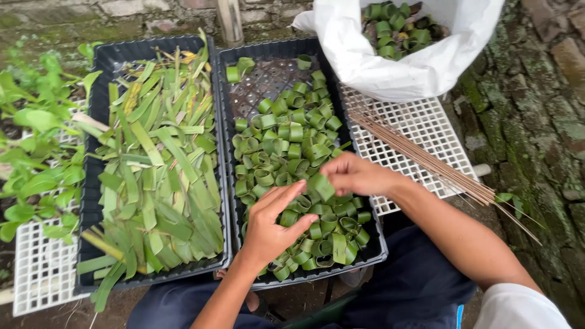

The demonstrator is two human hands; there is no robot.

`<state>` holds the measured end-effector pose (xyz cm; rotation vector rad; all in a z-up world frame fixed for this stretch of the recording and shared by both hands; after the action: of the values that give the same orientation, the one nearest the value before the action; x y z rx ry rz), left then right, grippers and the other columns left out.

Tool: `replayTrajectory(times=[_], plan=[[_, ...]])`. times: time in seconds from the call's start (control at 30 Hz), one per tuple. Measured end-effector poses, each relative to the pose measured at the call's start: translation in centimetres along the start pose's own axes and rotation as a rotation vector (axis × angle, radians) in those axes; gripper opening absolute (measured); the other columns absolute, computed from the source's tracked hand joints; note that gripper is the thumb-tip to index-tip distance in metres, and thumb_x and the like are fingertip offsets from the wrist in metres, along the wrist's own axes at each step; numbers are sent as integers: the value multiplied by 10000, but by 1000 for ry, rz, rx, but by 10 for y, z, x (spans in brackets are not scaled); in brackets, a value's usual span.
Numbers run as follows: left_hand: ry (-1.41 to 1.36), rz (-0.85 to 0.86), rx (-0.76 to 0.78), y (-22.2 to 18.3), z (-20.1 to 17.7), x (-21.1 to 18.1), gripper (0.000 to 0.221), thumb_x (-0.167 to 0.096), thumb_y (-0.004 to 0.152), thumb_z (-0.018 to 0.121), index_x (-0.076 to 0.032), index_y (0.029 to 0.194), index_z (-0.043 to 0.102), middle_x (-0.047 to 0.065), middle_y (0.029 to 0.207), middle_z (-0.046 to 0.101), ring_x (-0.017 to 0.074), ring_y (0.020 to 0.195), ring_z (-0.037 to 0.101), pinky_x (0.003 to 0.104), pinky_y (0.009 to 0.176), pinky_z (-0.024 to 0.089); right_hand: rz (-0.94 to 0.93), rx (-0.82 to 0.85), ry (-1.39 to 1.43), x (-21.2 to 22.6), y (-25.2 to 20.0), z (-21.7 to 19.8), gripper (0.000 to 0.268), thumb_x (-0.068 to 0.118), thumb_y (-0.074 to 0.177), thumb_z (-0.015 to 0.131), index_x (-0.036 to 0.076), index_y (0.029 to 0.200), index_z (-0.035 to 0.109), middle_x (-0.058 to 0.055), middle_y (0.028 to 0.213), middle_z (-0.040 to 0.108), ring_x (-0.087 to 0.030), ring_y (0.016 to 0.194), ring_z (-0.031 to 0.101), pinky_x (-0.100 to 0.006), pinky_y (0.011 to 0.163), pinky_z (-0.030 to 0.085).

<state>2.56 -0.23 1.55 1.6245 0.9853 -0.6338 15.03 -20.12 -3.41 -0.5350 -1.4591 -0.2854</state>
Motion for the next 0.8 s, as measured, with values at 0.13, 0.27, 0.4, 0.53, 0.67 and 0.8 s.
replayTrajectory(times=[0.13,0.27,0.4,0.53,0.67,0.8], plan=[[5,-44,29,-2,4,5,507,-148,829,805,-2,1293,664,206,1079,756,340,975,728,470,840,578,-42,-352,199,77,-11,-62,236,161,1048,532,47,971,725,1,584,594,-77,529,494,-236,525,433],[100,-39,78,-8,8,13,547,-162,877,785,-14,1366,588,130,1172,746,229,1070,712,385,1004,597,-153,-881,546,104,-21,-100,300,280,1123,428,112,1122,677,67,634,597,-48,515,468,-191,523,386],[64,-114,46,-5,8,18,431,-86,866,749,4,1280,671,219,1022,754,352,938,723,479,821,574,-139,-835,376,45,-26,-130,356,344,1089,442,104,1214,673,4,757,622,-82,596,453,-228,543,385],[108,-120,25,1,6,14,409,-45,858,741,-23,1263,690,168,993,766,314,897,733,454,803,578,-21,-642,-336,76,-35,-71,181,171,982,686,53,1110,734,-65,803,672,-119,721,548,-259,625,436],[128,-114,4,2,3,14,380,-17,866,719,-25,1245,700,158,976,767,301,873,738,443,792,583,373,80,-881,34,-35,-23,270,222,791,809,138,1047,800,-75,814,801,-274,765,744,-376,705,576],[145,-123,-12,-1,-1,15,368,-1,869,709,-20,1236,703,155,966,767,294,850,740,445,784,586,641,215,-1385,-18,-43,2,374,450,729,879,238,1027,802,-45,884,766,-294,852,749,-399,713,597]])
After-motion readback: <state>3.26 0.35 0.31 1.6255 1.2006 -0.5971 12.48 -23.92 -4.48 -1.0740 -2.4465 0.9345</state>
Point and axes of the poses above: each hand's wrist, its own y-axis towards the middle knuckle, its own z-axis out of the palm, x = y × z, the point moved 3 cm from there along y, towards the middle knuckle
